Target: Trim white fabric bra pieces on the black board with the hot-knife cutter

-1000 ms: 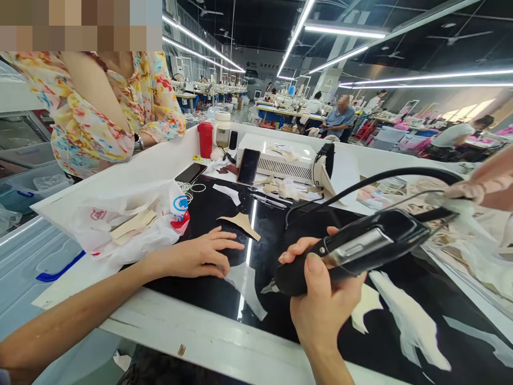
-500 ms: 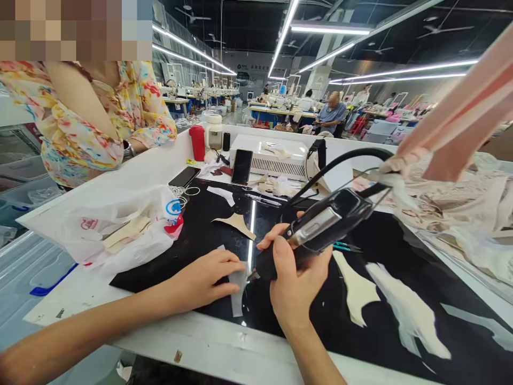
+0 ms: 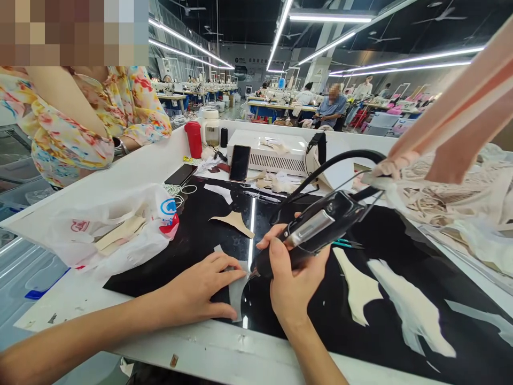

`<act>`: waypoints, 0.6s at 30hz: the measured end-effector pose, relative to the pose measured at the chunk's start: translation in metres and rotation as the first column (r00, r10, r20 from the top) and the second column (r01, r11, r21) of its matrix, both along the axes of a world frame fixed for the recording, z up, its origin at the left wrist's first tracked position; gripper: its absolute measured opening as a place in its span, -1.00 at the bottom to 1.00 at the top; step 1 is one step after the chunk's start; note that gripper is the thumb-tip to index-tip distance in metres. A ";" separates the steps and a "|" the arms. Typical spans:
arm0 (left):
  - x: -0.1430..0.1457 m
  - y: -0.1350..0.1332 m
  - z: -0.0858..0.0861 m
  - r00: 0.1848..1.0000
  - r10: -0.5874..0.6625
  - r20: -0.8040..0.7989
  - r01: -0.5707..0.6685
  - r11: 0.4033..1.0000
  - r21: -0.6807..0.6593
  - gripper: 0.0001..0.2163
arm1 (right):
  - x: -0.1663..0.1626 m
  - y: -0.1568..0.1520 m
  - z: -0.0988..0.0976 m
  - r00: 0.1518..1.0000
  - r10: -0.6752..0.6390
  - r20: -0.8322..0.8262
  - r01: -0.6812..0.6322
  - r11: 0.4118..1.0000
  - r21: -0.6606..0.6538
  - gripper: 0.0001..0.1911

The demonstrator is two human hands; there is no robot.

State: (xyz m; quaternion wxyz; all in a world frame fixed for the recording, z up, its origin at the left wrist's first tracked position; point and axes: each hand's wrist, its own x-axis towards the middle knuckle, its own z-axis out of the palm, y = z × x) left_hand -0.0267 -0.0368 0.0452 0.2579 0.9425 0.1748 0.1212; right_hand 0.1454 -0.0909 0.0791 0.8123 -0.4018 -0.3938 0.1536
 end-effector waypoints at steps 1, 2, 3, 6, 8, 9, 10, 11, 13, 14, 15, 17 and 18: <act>0.001 -0.001 0.001 1.000 0.004 -0.011 -0.004 1.000 -0.002 -0.38 | 0.000 0.000 0.000 1.000 0.003 -0.001 -0.003 1.000 -0.004 -0.56; 0.001 -0.001 0.002 1.000 0.008 -0.022 -0.008 1.000 -0.004 -0.38 | -0.001 0.000 0.001 1.000 0.007 0.000 -0.007 1.000 -0.005 -0.56; 0.002 -0.002 0.003 0.999 0.014 -0.030 -0.014 1.000 -0.006 -0.39 | -0.001 0.000 0.001 1.000 0.011 0.003 -0.011 1.000 -0.003 -0.56; 0.004 -0.004 0.002 0.999 0.036 -0.037 -0.036 0.999 -0.008 -0.41 | -0.001 0.000 0.001 1.000 0.015 0.017 -0.016 1.000 0.004 -0.55; 0.004 -0.005 0.000 0.998 0.048 -0.031 -0.048 0.999 -0.005 -0.40 | -0.001 -0.001 0.001 1.000 0.016 0.015 -0.016 1.000 -0.003 -0.55; 0.004 -0.006 -0.001 0.998 0.052 -0.029 -0.052 0.999 -0.004 -0.39 | -0.001 -0.001 0.001 1.000 0.018 0.014 -0.018 1.000 -0.006 -0.55; 0.004 -0.006 -0.001 0.998 0.053 -0.027 -0.053 0.999 -0.005 -0.38 | -0.001 -0.001 0.001 1.000 0.021 0.008 -0.021 1.000 -0.007 -0.55; 0.004 -0.007 -0.002 0.998 0.053 -0.027 -0.053 0.999 -0.007 -0.37 | -0.002 -0.001 0.002 1.000 0.021 0.002 -0.021 1.000 -0.005 -0.56; 0.003 -0.007 -0.001 0.998 0.053 -0.033 -0.053 0.998 -0.017 -0.36 | -0.003 -0.001 0.004 1.000 0.020 -0.010 -0.020 1.000 0.003 -0.57; 0.003 -0.007 -0.001 0.998 0.053 -0.039 -0.054 0.998 -0.024 -0.36 | -0.004 -0.001 0.005 1.000 0.019 -0.014 -0.019 1.000 0.005 -0.57; 0.003 -0.007 0.000 0.998 0.053 -0.045 -0.054 0.998 -0.030 -0.35 | -0.005 -0.001 0.006 1.000 0.017 -0.015 -0.017 1.000 0.004 -0.57; 0.003 -0.008 0.001 0.997 0.054 -0.058 -0.056 0.998 -0.034 -0.35 | -0.006 -0.002 0.007 1.000 0.018 -0.013 -0.018 1.000 -0.005 -0.56; 0.003 -0.008 0.002 0.997 0.054 -0.061 -0.056 0.998 -0.033 -0.35 | -0.007 -0.002 0.007 1.000 0.019 -0.013 -0.019 1.000 -0.012 -0.56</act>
